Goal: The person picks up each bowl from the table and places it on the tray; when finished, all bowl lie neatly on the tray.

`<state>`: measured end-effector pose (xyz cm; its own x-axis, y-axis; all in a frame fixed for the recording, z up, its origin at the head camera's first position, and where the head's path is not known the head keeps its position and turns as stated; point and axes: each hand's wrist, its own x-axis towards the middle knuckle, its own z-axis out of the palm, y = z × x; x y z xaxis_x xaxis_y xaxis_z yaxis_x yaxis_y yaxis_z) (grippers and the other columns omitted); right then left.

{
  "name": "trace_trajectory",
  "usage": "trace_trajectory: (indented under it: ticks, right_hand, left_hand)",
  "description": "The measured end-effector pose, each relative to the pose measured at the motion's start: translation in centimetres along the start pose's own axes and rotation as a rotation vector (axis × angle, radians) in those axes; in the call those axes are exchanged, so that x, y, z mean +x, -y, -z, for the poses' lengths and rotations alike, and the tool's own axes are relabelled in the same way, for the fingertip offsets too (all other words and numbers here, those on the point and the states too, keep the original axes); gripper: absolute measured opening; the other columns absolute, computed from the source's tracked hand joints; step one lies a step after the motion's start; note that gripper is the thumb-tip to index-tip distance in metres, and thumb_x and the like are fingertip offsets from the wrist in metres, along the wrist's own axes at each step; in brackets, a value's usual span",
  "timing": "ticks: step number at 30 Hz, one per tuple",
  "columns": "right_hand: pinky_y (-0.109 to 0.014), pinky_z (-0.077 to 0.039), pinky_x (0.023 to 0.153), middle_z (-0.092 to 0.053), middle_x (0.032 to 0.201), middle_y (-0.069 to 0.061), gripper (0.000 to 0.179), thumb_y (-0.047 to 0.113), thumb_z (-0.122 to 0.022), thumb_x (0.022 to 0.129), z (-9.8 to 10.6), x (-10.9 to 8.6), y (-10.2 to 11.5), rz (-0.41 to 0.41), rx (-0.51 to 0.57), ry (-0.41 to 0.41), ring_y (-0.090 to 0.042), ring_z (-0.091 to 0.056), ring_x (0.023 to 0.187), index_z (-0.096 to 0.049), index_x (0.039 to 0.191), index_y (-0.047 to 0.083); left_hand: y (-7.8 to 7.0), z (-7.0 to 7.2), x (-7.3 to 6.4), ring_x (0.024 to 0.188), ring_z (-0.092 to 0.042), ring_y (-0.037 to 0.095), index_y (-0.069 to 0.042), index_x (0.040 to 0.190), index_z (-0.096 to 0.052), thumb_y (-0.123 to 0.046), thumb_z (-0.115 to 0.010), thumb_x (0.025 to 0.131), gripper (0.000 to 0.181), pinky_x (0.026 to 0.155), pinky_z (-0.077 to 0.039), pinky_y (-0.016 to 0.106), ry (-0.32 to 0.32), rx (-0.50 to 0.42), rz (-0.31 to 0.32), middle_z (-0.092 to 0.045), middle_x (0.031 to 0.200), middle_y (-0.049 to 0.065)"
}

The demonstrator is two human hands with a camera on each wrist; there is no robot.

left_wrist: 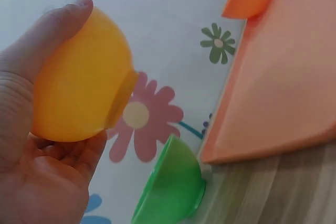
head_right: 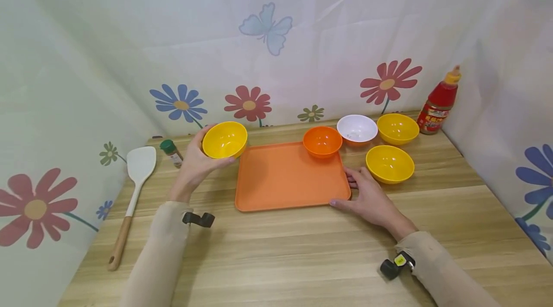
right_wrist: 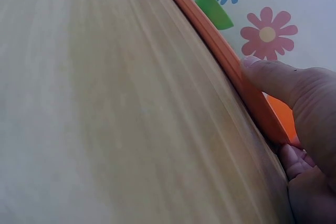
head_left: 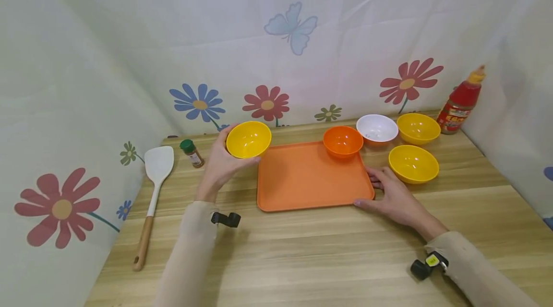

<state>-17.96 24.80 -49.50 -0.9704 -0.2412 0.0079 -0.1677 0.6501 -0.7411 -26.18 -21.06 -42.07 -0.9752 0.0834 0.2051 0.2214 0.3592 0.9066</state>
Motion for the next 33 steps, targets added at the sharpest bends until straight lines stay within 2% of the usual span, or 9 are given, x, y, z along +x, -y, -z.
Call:
trace_trajectory:
  ticks: [12, 19, 24, 33]
  right_hand:
    - [-0.059, -0.052, 0.119, -0.049, 0.146, -0.016, 0.111, 0.059, -0.09, 0.09, 0.0, 0.0, 0.0, 0.006, -0.001, 0.002, -0.04, -0.062, 0.139, -0.04, 0.17, 0.003]
    - [-0.06, -0.052, 0.119, -0.049, 0.145, -0.016, 0.11, 0.058, -0.091, 0.09, 0.1, -0.1, 0.0, 0.008, -0.001, 0.001, -0.04, -0.062, 0.138, -0.039, 0.17, 0.002]
    - [-0.06, -0.051, 0.12, -0.049, 0.147, -0.017, 0.11, 0.057, -0.091, 0.09, 0.1, -0.1, -0.1, 0.007, 0.008, 0.0, -0.04, -0.062, 0.138, -0.039, 0.17, 0.002]
    - [-0.059, -0.052, 0.119, -0.05, 0.145, -0.016, 0.11, 0.056, -0.092, 0.09, 0.1, 0.0, -0.2, 0.019, 0.006, -0.006, -0.039, -0.063, 0.137, -0.04, 0.17, 0.002]
  left_hand:
    - [-1.5, -4.0, 2.5, 0.138, -0.057, 0.028, -0.024, 0.167, -0.042, -0.038, -0.105, 0.077, 0.111, 0.117, -0.056, 0.053, 0.049, -0.041, -0.003, -0.057, 0.157, 0.001]
    - [-2.1, -6.3, 3.9, 0.135, -0.059, 0.028, -0.024, 0.166, -0.044, -0.039, -0.105, 0.074, 0.111, 0.115, -0.058, 0.053, 0.054, -0.013, -0.007, -0.059, 0.155, 0.001]
    - [-2.0, -7.7, 4.9, 0.136, -0.059, 0.029, -0.023, 0.166, -0.044, -0.034, -0.105, 0.075, 0.11, 0.115, -0.057, 0.053, 0.07, -0.015, 0.001, -0.059, 0.155, 0.002]
    - [-1.1, -9.7, 5.9, 0.135, -0.059, 0.03, -0.02, 0.168, -0.042, -0.037, -0.107, 0.072, 0.117, 0.118, -0.055, 0.052, 0.094, -0.024, 0.072, -0.057, 0.157, 0.003]
